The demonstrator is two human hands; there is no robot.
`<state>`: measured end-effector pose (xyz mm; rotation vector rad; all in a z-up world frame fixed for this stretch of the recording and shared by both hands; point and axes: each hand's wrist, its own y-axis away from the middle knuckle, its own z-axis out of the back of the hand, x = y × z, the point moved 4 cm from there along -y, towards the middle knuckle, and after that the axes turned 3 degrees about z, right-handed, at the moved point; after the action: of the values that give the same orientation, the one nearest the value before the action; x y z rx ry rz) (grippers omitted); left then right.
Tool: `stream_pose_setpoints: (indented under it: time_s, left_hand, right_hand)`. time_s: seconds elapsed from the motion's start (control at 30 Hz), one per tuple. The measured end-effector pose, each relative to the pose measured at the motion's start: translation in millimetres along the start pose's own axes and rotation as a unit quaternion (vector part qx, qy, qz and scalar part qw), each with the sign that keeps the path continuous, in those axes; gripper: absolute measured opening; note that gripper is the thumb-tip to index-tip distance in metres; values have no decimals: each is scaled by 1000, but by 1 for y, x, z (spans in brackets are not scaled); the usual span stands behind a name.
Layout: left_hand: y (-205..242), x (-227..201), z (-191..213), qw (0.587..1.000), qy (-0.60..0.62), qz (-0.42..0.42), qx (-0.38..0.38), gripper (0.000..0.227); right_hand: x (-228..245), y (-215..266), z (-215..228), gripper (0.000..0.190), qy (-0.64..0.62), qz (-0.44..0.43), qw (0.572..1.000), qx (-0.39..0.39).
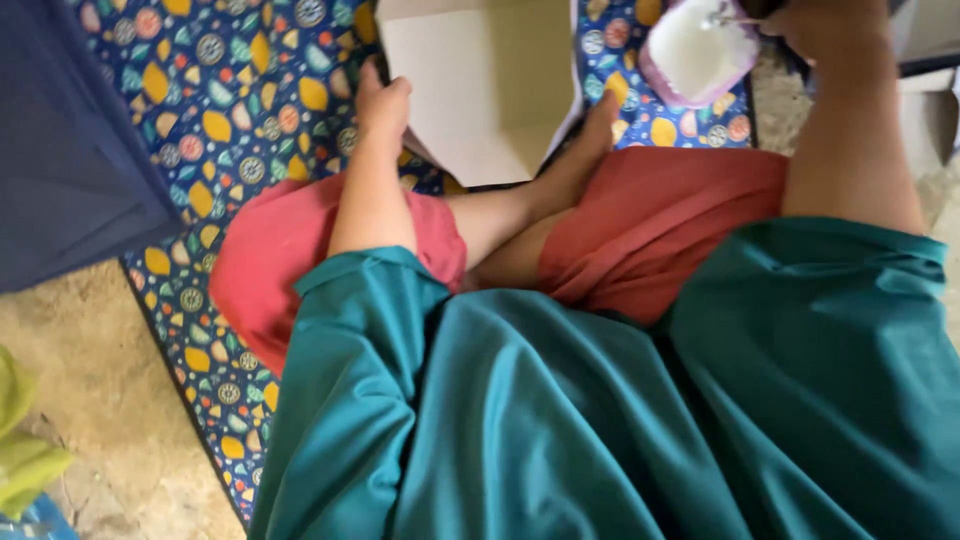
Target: Assembling paper shopping bags by applying glue and folding the paper.
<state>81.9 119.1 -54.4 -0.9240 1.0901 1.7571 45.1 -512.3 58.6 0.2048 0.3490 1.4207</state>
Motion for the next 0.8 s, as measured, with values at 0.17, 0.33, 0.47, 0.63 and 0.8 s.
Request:
stream_pose_setpoints:
  time_s: [0.17,0.33,0.47,0.63,0.8]
  left_hand:
    - [31,-49,14,991,-103,76,29,54]
    - [10,-25,2,994,-89,56,27,52]
    - [28,-43,9,987,-104,105,69,52]
    - [22,-37,3,983,-132,111,67,74]
    - [30,-50,5,978,-147,98,107,66]
  right_hand:
    - [-55,-15,-28,67,-202,-31,962,182]
    - [22,-8,15,29,-578,-130,802,-75]
    - [193,-25,19,20,-365,-35,929,44]
    - [387,29,46,31,-89,217,966,-105]
    - [423,11,27,23,-34,252,951,-174]
